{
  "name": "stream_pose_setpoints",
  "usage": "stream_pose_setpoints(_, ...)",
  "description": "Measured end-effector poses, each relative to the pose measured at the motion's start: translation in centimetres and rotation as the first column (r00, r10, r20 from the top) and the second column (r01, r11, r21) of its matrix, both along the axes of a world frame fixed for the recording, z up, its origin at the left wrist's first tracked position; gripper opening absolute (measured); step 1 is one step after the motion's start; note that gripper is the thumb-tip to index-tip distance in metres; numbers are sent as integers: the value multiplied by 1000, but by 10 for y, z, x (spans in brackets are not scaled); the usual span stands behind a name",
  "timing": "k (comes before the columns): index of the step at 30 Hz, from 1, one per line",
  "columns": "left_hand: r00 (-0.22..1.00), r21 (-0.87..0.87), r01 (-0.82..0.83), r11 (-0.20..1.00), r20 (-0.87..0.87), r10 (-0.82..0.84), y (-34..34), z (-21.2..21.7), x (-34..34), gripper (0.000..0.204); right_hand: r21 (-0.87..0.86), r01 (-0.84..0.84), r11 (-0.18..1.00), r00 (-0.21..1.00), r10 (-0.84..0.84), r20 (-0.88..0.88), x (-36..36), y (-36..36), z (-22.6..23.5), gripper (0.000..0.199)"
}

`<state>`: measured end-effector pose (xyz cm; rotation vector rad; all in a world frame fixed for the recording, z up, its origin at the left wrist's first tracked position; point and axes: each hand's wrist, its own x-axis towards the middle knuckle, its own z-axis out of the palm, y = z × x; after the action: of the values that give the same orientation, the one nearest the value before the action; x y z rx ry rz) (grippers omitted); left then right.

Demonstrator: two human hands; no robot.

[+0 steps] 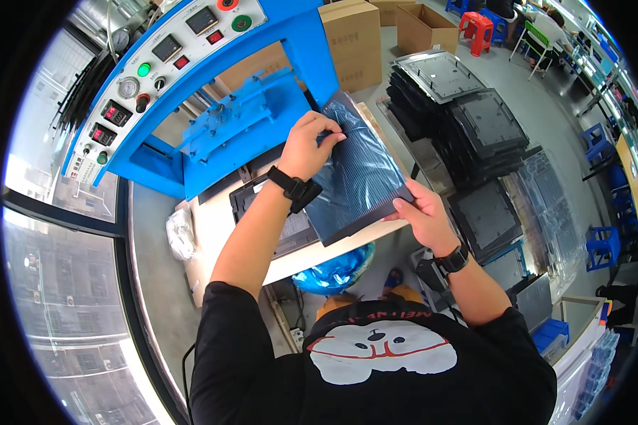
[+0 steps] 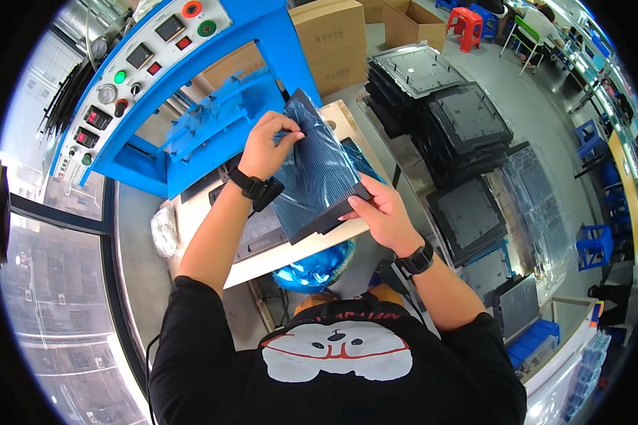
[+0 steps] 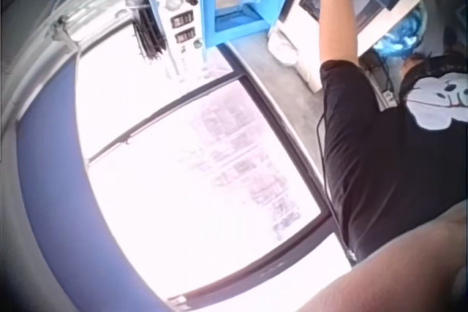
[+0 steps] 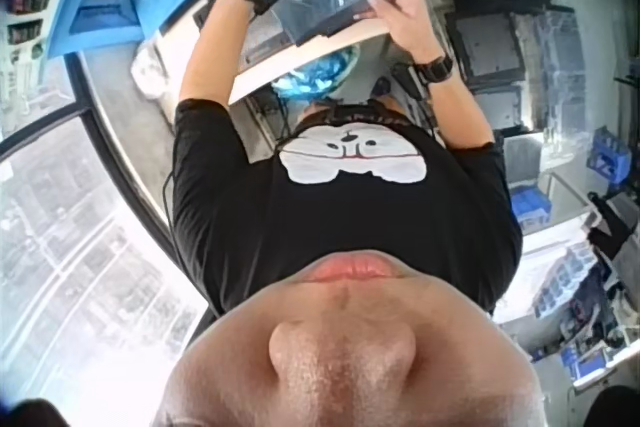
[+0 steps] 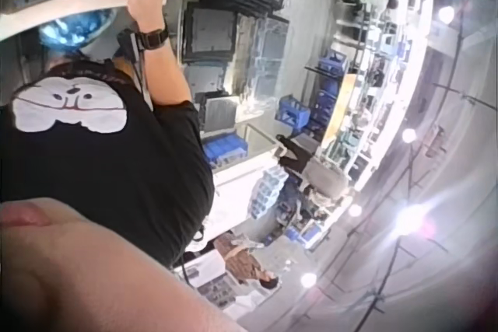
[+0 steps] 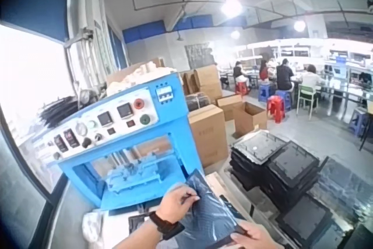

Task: Applying protective film to plastic panels using a press machine at multiple workstations.

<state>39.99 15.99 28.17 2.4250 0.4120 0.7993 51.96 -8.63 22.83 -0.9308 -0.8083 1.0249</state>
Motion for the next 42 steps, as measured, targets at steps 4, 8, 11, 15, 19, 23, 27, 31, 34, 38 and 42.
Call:
stream_pose_setpoints(4, 998, 95, 57, 994, -38, -54, -12, 0, -12, 14, -72, 60, 996, 996, -64, -60, -15, -12, 9, 44)
stream_pose_setpoints(8, 984, 103, 166, 981, 48, -171, -49, -11, -39, 19, -246, 109, 963, 940, -180, -289, -22, -32, 0, 40)
stream_pose_setpoints(11, 991, 6, 123, 992, 44, -123, -85, -21, -82, 21, -287, 118, 951, 908, -221, -357, -22, -51, -11, 36)
stream_pose_setpoints(15, 998, -195, 46, 980, 50, -37, -88, -44, -158, 17, -304, 255, 918, 881, -350, -318, -14, -90, -33, 35)
stream_pose_setpoints(19, 989, -801, 43, 598, -50, -139, -107, -99, -267, 17, -303, 355, 884, 860, -436, -265, -23, -124, -30, 39)
stream_pose_setpoints(23, 971, -896, -34, 443, -134, -196, -133, -160, -338, 15, -362, 440, 822, 825, -529, -198, -34, -157, -31, 39)
stream_pose_setpoints(27, 895, -814, -256, 521, -403, -189, -136, -248, -386, 8, -461, 515, 723, 791, -608, -68, -34, -191, -33, 38)
stream_pose_setpoints(31, 775, -620, -367, 693, -616, -141, -139, -356, -384, 23, -451, 559, 696, 787, -616, 25, -34, -214, -36, 34)
stream_pose_setpoints(34, 657, -648, -408, 643, -697, -286, -117, -397, -322, 39, -412, 580, 702, 791, -607, 80, -53, -193, -38, 34)
stream_pose_setpoints(38, 768, -458, -438, 773, -637, 58, -111, -516, -309, 48, -347, 496, 796, 853, -522, 20, -82, -121, -41, 35)
stream_pose_setpoints(42, 753, -397, -487, 778, -642, 144, -128, -545, -306, 46, -321, 439, 839, 878, -477, -46, -91, -90, -41, 37)
